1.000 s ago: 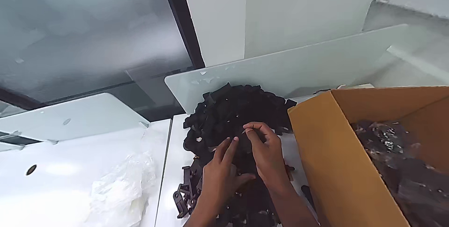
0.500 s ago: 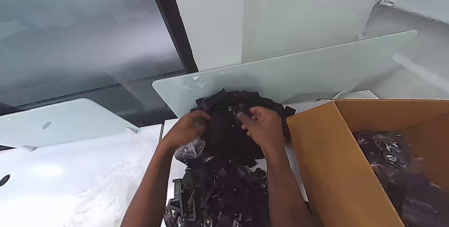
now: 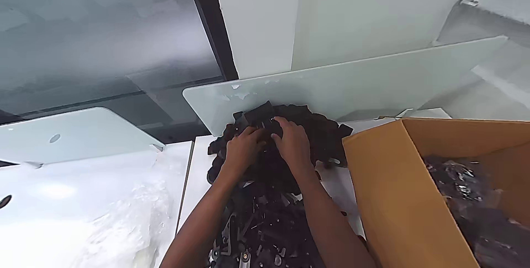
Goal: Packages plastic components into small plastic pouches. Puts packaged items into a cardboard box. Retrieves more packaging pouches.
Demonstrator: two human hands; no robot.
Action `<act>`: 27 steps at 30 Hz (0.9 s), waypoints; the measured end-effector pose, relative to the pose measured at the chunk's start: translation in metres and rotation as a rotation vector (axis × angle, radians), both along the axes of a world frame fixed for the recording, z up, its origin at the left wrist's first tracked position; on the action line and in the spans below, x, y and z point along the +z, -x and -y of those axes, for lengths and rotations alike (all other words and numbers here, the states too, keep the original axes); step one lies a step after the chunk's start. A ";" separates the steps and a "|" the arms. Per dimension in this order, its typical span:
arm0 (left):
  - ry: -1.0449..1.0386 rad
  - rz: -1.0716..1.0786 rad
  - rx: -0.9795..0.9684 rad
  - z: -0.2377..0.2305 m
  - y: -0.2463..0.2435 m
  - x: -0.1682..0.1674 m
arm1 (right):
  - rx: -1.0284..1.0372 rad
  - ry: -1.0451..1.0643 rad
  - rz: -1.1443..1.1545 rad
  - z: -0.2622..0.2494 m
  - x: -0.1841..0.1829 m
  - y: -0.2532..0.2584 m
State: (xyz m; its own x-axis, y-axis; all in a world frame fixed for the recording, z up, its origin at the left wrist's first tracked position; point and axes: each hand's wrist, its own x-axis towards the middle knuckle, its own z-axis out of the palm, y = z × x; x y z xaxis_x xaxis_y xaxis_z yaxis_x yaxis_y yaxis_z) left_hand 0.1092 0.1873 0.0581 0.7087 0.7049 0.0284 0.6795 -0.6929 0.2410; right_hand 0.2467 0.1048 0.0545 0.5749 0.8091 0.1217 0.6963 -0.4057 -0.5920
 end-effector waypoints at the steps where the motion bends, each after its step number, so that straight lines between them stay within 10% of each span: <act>1: 0.003 0.004 -0.006 0.002 0.002 -0.002 | -0.004 -0.011 0.006 0.002 -0.003 0.001; 15: 0.081 0.326 0.142 0.026 0.025 0.018 | -0.076 -0.193 -0.084 0.057 0.005 0.035; 23: 0.764 1.155 0.593 0.073 0.113 0.012 | 0.178 -0.251 -1.272 0.099 0.010 0.121; 27: 0.724 1.112 0.566 0.107 0.197 -0.001 | 0.232 -0.263 -1.380 0.104 -0.004 0.178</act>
